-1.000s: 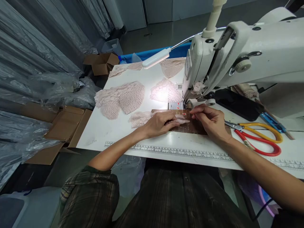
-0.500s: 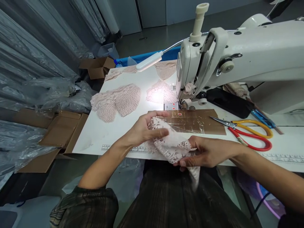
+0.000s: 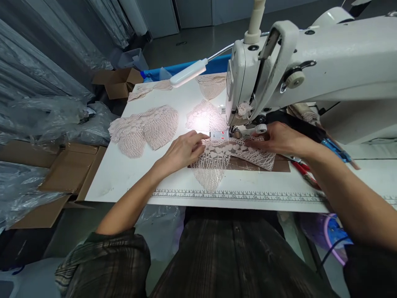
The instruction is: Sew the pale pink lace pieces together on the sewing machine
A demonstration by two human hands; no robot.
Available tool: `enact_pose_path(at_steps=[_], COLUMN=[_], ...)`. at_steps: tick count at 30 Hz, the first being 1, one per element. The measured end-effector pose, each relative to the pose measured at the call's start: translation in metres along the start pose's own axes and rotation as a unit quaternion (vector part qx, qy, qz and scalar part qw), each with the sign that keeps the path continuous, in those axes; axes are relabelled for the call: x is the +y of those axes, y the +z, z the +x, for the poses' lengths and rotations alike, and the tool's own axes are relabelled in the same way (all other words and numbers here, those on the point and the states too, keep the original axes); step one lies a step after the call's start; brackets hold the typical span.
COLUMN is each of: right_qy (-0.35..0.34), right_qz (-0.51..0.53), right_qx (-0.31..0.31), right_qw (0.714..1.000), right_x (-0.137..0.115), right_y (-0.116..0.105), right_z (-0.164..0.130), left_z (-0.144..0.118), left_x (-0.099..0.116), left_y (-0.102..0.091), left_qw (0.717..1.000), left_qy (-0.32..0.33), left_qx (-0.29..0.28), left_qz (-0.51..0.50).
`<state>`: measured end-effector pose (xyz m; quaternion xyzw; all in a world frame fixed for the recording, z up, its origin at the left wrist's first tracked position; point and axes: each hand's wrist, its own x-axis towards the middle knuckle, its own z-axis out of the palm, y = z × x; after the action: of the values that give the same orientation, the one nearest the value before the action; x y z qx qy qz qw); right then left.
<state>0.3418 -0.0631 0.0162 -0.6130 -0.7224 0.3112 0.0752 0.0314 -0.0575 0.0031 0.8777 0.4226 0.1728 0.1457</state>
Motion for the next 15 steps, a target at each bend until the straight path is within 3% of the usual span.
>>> enact_pose_path(at_steps=[3, 5, 8, 11, 15], right_qy=[0.043, 0.029, -0.023, -0.066, 0.051], right_qz=[-0.095, -0.107, -0.082, -0.013, -0.068], right_qx=[0.064, 0.063, 0.033, -0.032, 0.06], right_qw=[0.992, 0.992, 0.996, 0.997, 0.995], right_x=[-0.011, -0.015, -0.016, -0.014, -0.01], right_y=[0.002, 0.004, 0.004, 0.001, -0.003], right_z=[0.004, -0.003, -0.016, -0.019, -0.006], left_z=[0.009, 0.011, 0.009, 0.006, 0.004], left_x=[-0.01, -0.012, -0.012, -0.011, -0.012], left_y=[0.015, 0.022, 0.03, 0.034, 0.036], left_qw=[0.988, 0.98, 0.969, 0.961, 0.967], left_qy=[0.074, 0.144, 0.244, 0.276, 0.253], left_qx=[0.062, 0.089, 0.039, -0.008, -0.027], left_qz=[0.118, 0.1, 0.022, 0.012, 0.012])
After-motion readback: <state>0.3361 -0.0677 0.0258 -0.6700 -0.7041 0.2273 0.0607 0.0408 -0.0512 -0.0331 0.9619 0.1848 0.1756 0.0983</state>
